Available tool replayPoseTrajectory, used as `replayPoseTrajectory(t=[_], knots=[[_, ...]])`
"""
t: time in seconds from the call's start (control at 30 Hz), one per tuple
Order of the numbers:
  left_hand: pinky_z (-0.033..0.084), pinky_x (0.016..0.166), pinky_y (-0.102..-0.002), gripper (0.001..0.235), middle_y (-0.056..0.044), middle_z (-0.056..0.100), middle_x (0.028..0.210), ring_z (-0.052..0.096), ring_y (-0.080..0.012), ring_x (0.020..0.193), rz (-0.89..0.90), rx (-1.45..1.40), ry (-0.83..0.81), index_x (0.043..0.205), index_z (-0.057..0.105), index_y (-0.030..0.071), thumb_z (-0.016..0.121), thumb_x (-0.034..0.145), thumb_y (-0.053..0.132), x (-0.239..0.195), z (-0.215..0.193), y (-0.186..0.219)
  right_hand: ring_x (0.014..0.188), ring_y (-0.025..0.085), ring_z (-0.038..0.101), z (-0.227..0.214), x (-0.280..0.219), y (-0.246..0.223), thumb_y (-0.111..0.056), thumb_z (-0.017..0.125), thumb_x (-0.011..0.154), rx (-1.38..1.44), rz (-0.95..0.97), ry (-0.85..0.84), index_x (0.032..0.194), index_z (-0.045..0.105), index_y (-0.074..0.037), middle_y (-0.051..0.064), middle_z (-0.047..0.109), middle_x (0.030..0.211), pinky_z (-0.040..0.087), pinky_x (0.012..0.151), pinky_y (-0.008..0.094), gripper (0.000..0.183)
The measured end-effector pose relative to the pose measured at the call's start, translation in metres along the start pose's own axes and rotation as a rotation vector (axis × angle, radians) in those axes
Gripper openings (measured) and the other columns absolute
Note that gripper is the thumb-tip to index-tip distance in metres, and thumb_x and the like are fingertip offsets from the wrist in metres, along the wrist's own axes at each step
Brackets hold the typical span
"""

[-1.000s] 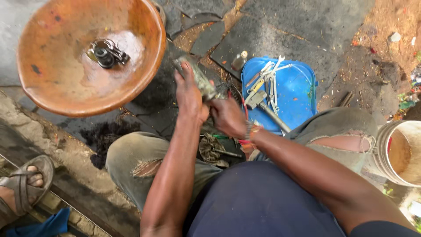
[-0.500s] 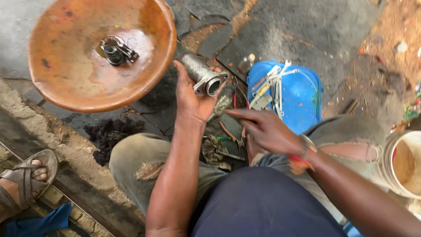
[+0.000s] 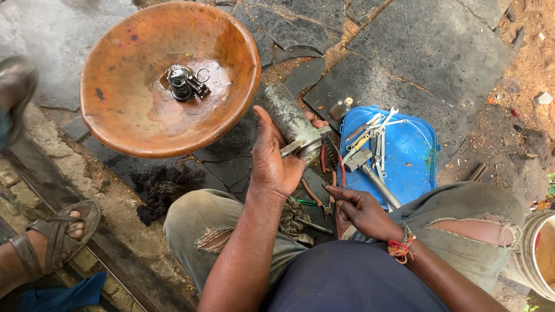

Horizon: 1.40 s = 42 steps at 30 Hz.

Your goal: The person sits on the ground and cleans a cylindrical metal mechanical part using a rag and a wire brush. They scrub the exterior and interior of the part, occasionally wiping it with the cloth. Tools and other parts are visible nearby in a blue container and a clay bowl.

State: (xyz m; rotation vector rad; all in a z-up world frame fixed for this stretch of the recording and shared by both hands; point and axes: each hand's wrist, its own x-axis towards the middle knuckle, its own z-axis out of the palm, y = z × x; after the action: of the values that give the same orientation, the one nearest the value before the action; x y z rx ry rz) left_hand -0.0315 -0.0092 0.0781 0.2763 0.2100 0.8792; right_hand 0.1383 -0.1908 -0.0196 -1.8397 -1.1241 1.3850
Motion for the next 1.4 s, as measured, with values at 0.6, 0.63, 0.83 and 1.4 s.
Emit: replayPoseTrajectory(t=[0.6,0.63,0.83,1.4], knots=[[0.053,0.108,-0.054,0.077,-0.019,0.067,0.109,0.068,-0.0315,0.105,-0.007,-0.224,0.075,0.130,0.057,-0.001,0.054,0.097,0.069,-0.006,0.008,0.010,0.062,0.003,0.054,-0.002,-0.016,-0.052,-0.018,0.057,0.101,0.004,-0.094,0.016,0.147,0.058,-0.010,-0.002,0.062,0.066,0.049,0.060,0.025,0.047],[0.054,0.106,-0.054,0.077,-0.018,0.067,0.108,0.068,-0.0312,0.104,-0.009,-0.220,0.095,0.128,0.058,0.000,0.054,0.095,0.069,-0.006,0.009,0.010,0.060,0.004,0.057,-0.003,-0.022,-0.061,-0.018,0.055,0.101,0.039,-0.085,0.020,0.146,0.059,-0.010,-0.001,0.063,0.063,0.050,0.059,0.025,0.046],[0.052,0.110,-0.052,0.074,-0.017,0.066,0.109,0.066,-0.0315,0.107,0.050,-0.092,-0.006,0.125,0.057,-0.001,0.050,0.100,0.068,-0.006,0.007,0.007,0.059,0.010,0.062,0.003,-0.050,-0.126,-0.008,0.062,0.096,-0.168,-0.495,0.292,0.140,0.065,-0.009,0.005,0.067,0.071,0.052,0.056,0.029,0.044],[0.060,0.087,-0.047,0.059,-0.010,0.065,0.098,0.069,-0.0273,0.092,0.171,0.123,0.095,0.123,0.054,0.008,0.056,0.098,0.062,0.013,-0.018,-0.013,0.068,0.043,0.064,0.017,0.005,-0.157,-0.004,0.056,0.086,-0.383,-0.613,0.222,0.103,0.065,0.003,0.026,0.062,0.076,0.050,0.060,0.048,0.020]])
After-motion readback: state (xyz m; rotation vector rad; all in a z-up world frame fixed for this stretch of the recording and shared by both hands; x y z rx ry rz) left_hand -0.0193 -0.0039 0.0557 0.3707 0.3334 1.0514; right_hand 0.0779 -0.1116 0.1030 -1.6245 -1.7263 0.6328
